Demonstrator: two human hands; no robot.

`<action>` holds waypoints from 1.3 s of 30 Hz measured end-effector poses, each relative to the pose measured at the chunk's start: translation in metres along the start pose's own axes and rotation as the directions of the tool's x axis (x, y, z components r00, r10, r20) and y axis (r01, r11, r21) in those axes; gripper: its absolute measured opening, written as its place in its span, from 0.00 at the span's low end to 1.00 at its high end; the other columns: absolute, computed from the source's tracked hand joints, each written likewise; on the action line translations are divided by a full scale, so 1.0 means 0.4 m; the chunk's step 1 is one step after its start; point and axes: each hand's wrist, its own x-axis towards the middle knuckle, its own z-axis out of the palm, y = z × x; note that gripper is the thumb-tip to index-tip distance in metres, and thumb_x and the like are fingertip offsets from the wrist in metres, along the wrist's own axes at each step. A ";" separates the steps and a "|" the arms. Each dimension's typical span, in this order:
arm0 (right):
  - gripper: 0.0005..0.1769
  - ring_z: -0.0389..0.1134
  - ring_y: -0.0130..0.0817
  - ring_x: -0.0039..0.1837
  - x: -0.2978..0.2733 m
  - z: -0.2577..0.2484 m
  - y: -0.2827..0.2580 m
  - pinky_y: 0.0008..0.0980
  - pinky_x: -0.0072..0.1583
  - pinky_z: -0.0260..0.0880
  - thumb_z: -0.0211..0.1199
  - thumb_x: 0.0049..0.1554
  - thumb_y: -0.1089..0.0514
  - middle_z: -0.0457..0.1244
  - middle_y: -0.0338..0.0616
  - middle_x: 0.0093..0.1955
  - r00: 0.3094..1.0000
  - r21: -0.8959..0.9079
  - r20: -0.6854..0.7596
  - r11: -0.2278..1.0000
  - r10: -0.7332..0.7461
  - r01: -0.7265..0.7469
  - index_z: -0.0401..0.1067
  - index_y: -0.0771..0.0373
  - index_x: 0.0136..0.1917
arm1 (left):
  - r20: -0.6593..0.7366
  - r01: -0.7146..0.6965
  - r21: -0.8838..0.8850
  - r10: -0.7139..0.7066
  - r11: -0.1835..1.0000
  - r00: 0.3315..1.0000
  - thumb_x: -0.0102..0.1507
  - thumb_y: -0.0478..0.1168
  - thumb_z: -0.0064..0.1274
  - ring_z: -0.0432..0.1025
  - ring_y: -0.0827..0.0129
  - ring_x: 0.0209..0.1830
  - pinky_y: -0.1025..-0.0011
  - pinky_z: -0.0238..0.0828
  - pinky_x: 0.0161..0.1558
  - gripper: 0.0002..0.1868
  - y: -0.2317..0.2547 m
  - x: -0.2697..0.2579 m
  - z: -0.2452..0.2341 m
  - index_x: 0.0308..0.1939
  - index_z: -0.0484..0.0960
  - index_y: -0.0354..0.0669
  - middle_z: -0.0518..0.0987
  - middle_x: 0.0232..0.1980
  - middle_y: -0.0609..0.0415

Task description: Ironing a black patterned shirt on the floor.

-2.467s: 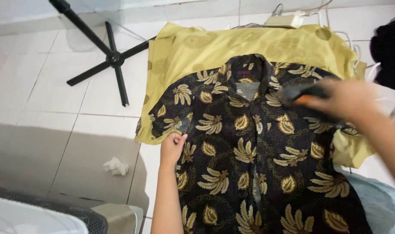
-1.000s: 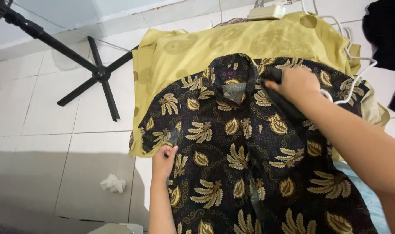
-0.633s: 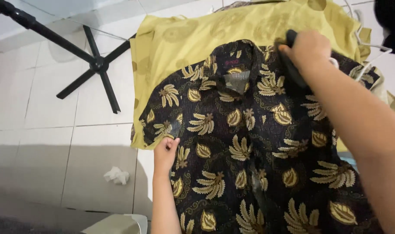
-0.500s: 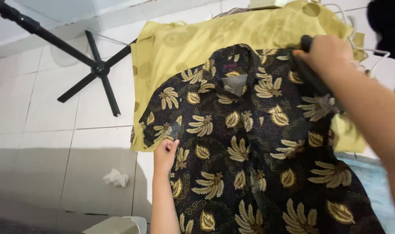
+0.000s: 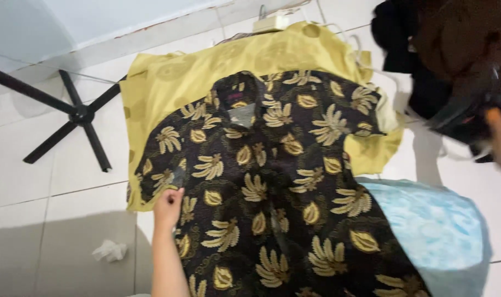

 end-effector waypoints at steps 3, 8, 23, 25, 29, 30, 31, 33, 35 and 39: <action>0.10 0.65 0.37 0.53 -0.129 0.040 -0.028 0.35 0.47 0.68 0.59 0.75 0.56 0.63 0.48 0.60 0.994 0.176 -0.028 0.979 0.108 -0.102 0.66 0.62 0.64 | -0.014 -0.017 0.014 0.017 1.000 1.000 0.64 0.49 0.62 0.72 0.68 0.31 0.69 0.70 0.39 0.17 0.049 -0.034 -0.022 0.38 0.81 0.36 0.81 0.32 0.52; 0.18 0.68 0.33 0.65 -0.268 0.082 0.003 0.37 0.60 0.80 0.62 0.72 0.68 0.60 0.44 0.65 0.992 0.487 -0.109 0.867 -0.058 0.104 0.58 0.64 0.69 | -0.010 -0.054 0.048 0.055 0.997 0.998 0.63 0.48 0.61 0.78 0.63 0.42 0.65 0.73 0.49 0.21 0.147 -0.089 -0.057 0.51 0.81 0.35 0.84 0.43 0.47; 0.12 0.67 0.24 0.55 -0.289 0.098 0.104 0.29 0.51 0.70 0.60 0.73 0.63 0.65 0.41 0.61 0.984 0.473 -0.179 0.877 0.002 0.084 0.61 0.67 0.65 | 0.018 -0.078 0.281 0.076 0.956 0.997 0.63 0.50 0.60 0.65 0.44 0.67 0.53 0.62 0.67 0.30 0.284 -0.172 0.005 0.62 0.74 0.34 0.69 0.67 0.34; 0.09 0.65 0.23 0.55 -0.280 0.097 0.119 0.27 0.55 0.69 0.61 0.75 0.65 0.64 0.41 0.59 0.989 0.446 -0.132 0.887 -0.069 0.121 0.63 0.69 0.64 | 0.019 -0.162 0.359 0.167 0.919 0.986 0.62 0.49 0.61 0.60 0.43 0.70 0.51 0.58 0.69 0.31 0.314 -0.186 0.012 0.64 0.72 0.34 0.66 0.70 0.32; 0.11 0.64 0.24 0.52 -0.279 0.088 0.125 0.29 0.53 0.66 0.64 0.74 0.58 0.66 0.43 0.56 1.000 0.193 -0.022 0.981 -0.001 0.005 0.70 0.70 0.58 | 0.211 -0.397 0.469 0.336 0.789 0.918 0.63 0.49 0.59 0.48 0.47 0.79 0.50 0.43 0.75 0.36 0.467 -0.222 0.022 0.70 0.67 0.36 0.56 0.78 0.37; 0.11 0.64 0.24 0.52 -0.268 0.088 0.142 0.29 0.53 0.66 0.64 0.74 0.58 0.66 0.43 0.56 1.000 0.196 -0.016 0.980 -0.007 0.010 0.70 0.70 0.58 | 0.203 -0.390 0.471 0.333 0.791 0.921 0.63 0.49 0.59 0.48 0.47 0.79 0.50 0.43 0.75 0.36 0.479 -0.219 0.030 0.70 0.67 0.36 0.56 0.78 0.37; 0.15 0.66 0.26 0.57 -0.257 0.089 0.159 0.31 0.59 0.68 0.64 0.72 0.56 0.66 0.43 0.60 0.997 0.155 -0.049 0.985 -0.063 0.070 0.69 0.71 0.62 | 0.305 -0.434 0.447 0.323 0.782 0.896 0.65 0.50 0.55 0.46 0.49 0.80 0.51 0.40 0.76 0.36 0.491 -0.214 0.039 0.73 0.63 0.38 0.54 0.80 0.41; 0.19 0.68 0.28 0.62 -0.240 0.105 0.100 0.33 0.65 0.70 0.65 0.71 0.55 0.67 0.44 0.65 0.989 0.112 -0.070 0.984 -0.131 0.138 0.68 0.71 0.67 | 0.393 -0.464 0.416 0.305 0.782 0.867 0.67 0.50 0.52 0.43 0.52 0.82 0.53 0.36 0.77 0.37 0.495 -0.189 0.068 0.76 0.60 0.39 0.51 0.82 0.44; 0.25 0.62 0.27 0.54 -0.257 0.141 -0.035 0.38 0.59 0.63 0.57 0.72 0.41 0.63 0.36 0.55 0.991 0.223 -0.129 0.975 0.026 0.004 0.64 0.65 0.64 | 0.445 -0.565 0.323 0.405 0.759 0.799 0.70 0.51 0.46 0.41 0.54 0.83 0.58 0.35 0.79 0.37 0.472 -0.154 0.105 0.79 0.54 0.39 0.48 0.83 0.45; 0.25 0.62 0.51 0.61 -0.462 0.371 -0.735 0.52 0.65 0.59 0.67 0.59 0.53 0.63 0.57 0.60 0.934 -0.090 0.060 0.929 -0.353 0.358 0.64 0.71 0.63 | 0.464 -0.620 0.304 0.456 0.724 0.759 0.72 0.55 0.39 0.39 0.58 0.85 0.59 0.33 0.81 0.38 0.537 -0.075 0.186 0.81 0.48 0.42 0.45 0.85 0.48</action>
